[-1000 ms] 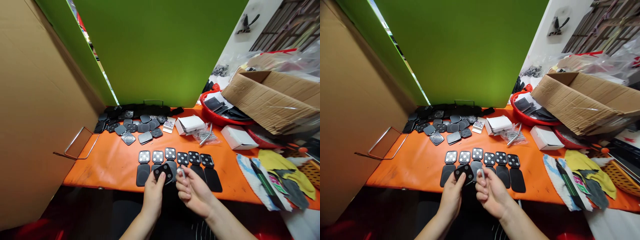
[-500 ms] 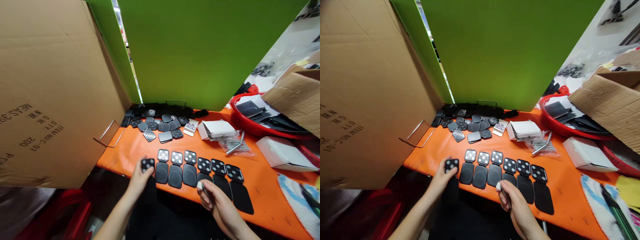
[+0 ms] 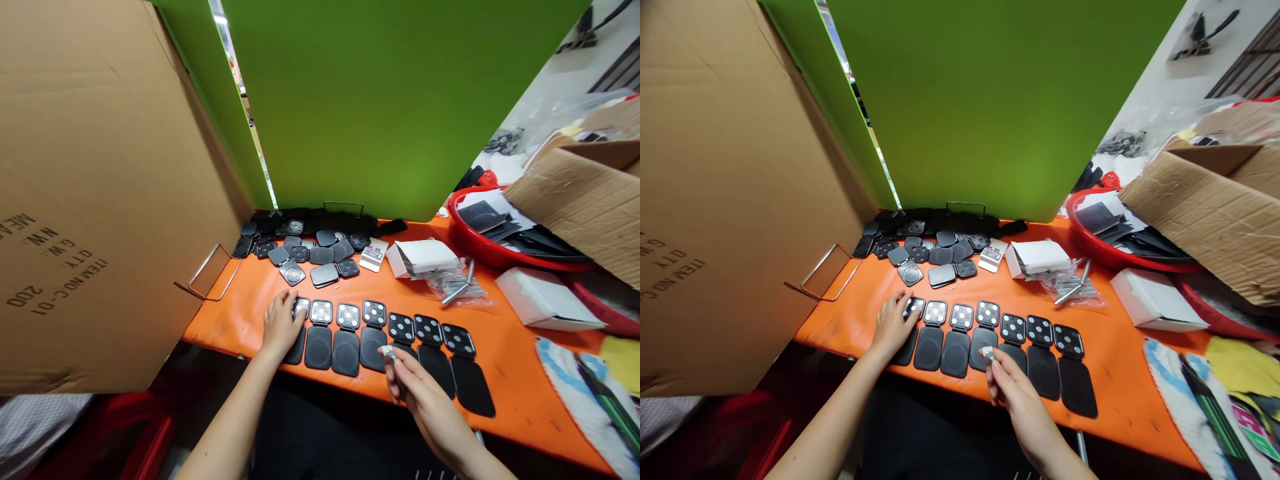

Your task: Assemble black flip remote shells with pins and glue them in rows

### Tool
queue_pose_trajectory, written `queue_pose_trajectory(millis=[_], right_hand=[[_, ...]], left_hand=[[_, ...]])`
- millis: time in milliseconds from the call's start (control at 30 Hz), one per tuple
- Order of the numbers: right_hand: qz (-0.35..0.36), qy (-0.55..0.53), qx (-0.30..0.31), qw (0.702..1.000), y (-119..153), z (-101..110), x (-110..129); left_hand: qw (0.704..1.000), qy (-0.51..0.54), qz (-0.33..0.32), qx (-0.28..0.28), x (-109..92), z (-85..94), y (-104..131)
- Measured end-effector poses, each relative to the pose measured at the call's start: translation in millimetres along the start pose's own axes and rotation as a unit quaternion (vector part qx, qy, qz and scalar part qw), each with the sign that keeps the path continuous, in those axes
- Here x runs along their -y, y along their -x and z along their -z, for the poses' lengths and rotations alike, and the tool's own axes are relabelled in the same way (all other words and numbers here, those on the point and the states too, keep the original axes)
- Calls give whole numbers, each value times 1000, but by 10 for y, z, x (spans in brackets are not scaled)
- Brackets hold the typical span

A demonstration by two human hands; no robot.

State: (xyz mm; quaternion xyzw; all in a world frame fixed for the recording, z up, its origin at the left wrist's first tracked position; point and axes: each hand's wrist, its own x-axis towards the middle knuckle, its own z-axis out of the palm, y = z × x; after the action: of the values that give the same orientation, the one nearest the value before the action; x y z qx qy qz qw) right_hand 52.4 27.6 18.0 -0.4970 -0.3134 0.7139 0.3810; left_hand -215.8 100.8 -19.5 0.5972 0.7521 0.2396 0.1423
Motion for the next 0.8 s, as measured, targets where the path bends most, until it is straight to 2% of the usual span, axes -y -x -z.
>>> queue_pose_trajectory(millis=[67,133,167,233,300,367,500,700,800], right_hand=[[8,-8,-1,1000,-11,-9,-11],[25,-11,1,1000,-7,-37,-3],[37,-12,4,999,0,-54,6],[62,-14,13,998,17,-81,27],[82,-18,21,996,36,-91,46],[94,-23,20,995,52,-84,61],[119,-13,17,993,76,-49,76],[174,51,14,983,90,-7,88],[207,102,9,973,84,35,91]], left_hand=[[999,40,-14,-34,-98,35,58],[988,145,-35,-35,-307,88,167],[976,215,-44,-5,-443,119,243],[934,343,-51,92,-737,183,416],[892,410,-57,181,-996,240,584],[864,447,-47,227,-1171,275,706],[844,474,-28,251,-1296,279,789],[831,482,6,278,-1329,248,787],[834,475,-5,279,-1345,239,788]])
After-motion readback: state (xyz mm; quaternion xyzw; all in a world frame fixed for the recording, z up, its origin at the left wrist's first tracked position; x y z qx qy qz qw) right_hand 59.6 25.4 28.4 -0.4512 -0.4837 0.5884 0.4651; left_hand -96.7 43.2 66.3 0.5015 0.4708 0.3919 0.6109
